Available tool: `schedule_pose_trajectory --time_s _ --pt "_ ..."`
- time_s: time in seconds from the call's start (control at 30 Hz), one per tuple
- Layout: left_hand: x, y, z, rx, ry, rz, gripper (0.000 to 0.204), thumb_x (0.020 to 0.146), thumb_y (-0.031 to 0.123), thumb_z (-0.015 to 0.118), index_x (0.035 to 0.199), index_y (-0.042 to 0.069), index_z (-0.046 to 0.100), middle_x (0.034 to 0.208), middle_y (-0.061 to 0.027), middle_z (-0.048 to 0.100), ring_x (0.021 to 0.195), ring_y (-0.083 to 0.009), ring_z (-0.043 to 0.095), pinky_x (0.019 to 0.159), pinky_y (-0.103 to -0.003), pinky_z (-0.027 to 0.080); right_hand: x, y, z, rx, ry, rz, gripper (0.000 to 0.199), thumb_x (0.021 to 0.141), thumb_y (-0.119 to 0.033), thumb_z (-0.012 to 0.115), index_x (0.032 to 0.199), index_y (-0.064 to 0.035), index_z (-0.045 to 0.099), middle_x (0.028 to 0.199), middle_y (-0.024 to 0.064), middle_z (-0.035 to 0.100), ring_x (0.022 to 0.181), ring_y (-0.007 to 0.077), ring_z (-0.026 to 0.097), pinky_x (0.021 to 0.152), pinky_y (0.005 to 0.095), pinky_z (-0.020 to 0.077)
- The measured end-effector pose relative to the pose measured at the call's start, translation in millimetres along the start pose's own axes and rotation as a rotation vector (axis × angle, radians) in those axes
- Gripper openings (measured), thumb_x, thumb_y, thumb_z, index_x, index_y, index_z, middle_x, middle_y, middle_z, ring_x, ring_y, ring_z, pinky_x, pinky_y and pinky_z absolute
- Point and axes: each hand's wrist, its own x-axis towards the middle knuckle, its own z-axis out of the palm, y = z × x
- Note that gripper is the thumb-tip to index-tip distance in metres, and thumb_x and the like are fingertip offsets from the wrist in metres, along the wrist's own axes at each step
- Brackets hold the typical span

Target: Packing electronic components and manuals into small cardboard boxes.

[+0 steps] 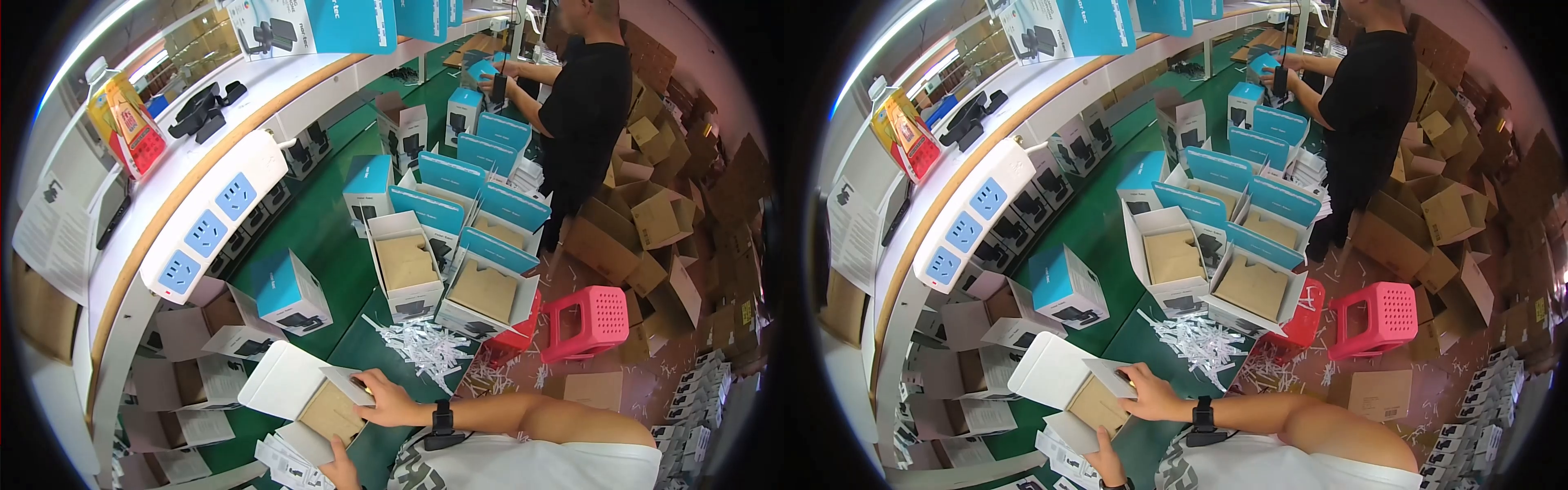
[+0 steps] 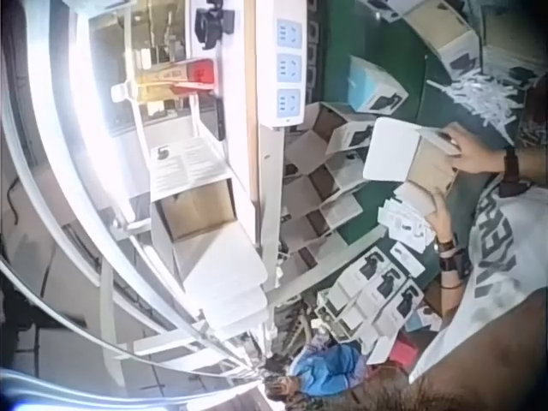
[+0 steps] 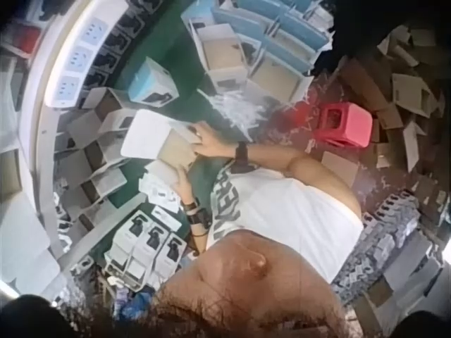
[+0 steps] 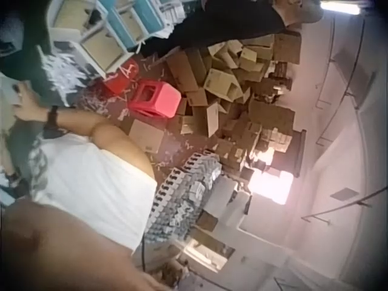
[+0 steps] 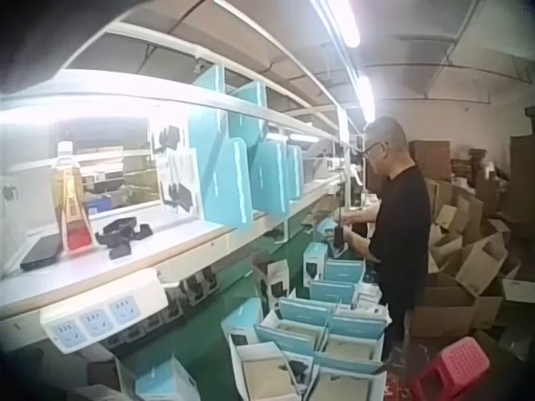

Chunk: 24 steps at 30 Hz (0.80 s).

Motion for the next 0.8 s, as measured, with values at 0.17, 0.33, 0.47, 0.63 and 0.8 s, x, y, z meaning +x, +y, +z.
schedule_pose_trajectory --time_s 0.17,0.33,0.47,0.63,0.8 --pt "-15.6 39.7 9.7 0.179 0.034 0.447 0.098 0.087 0.011 0.079 0.162 -0.009 0.02 0.165 -0.0313 0.027 0.153 -0.0452 0.031 0.123 -0.053 0.03 2.0 16.2 -10.2 0.04 -0.034 -0.103 0.081 0.086 -0.03 0.08 0.153 -0.0052 0.044 0.137 0.015 0.053 0.121 0.0305 0.064 0.102 0.0401 0.0524" --pt "-13.2 107.3 27.8 0.729 -0.202 0.577 0.096 0.093 0.041 0.075 0.159 -0.011 0.028 0.16 -0.0391 0.033 0.15 -0.0531 0.031 0.124 -0.057 0.027 -0.4 54.8 -44.2 0.275 -0.194 -0.223 0.072 0.09 -0.028 0.081 0.149 -0.0015 0.049 0.139 0.013 0.057 0.123 0.0229 0.063 0.105 0.0373 0.0501" --pt "-3.6 101.3 36.1 1.029 -0.326 0.599 0.101 0.091 0.047 0.077 0.159 -0.01 0.027 0.161 -0.0387 0.03 0.151 -0.0528 0.029 0.125 -0.059 0.024 17.7 38.6 -58.2 0.533 -0.28 0.056 0.067 0.093 -0.031 0.08 0.145 0.0011 0.053 0.141 0.0139 0.059 0.128 0.0211 0.059 0.107 0.0355 0.0483" --pt "-8.0 90.8 39.9 1.154 -0.307 0.632 0.107 0.083 0.031 0.083 0.161 -0.008 0.022 0.166 -0.0351 0.021 0.154 -0.0495 0.027 0.125 -0.057 0.025 33.9 19.3 -26.0 0.48 -0.154 -0.024 0.065 0.094 -0.034 0.079 0.143 0.0014 0.054 0.138 0.0141 0.06 0.127 0.0229 0.06 0.106 0.0351 0.0486" --pt "-2.9 79.7 41.9 1.013 -0.241 0.738 0.118 0.074 0.03 0.09 0.161 -0.007 0.02 0.166 -0.0361 0.021 0.151 -0.0563 0.026 0.123 -0.06 0.027 24.8 10.8 -0.4 0.215 0.049 -0.129 0.06 0.095 -0.033 0.079 0.14 0.0001 0.057 0.132 0.0153 0.06 0.123 0.025 0.061 0.103 0.0353 0.0491"
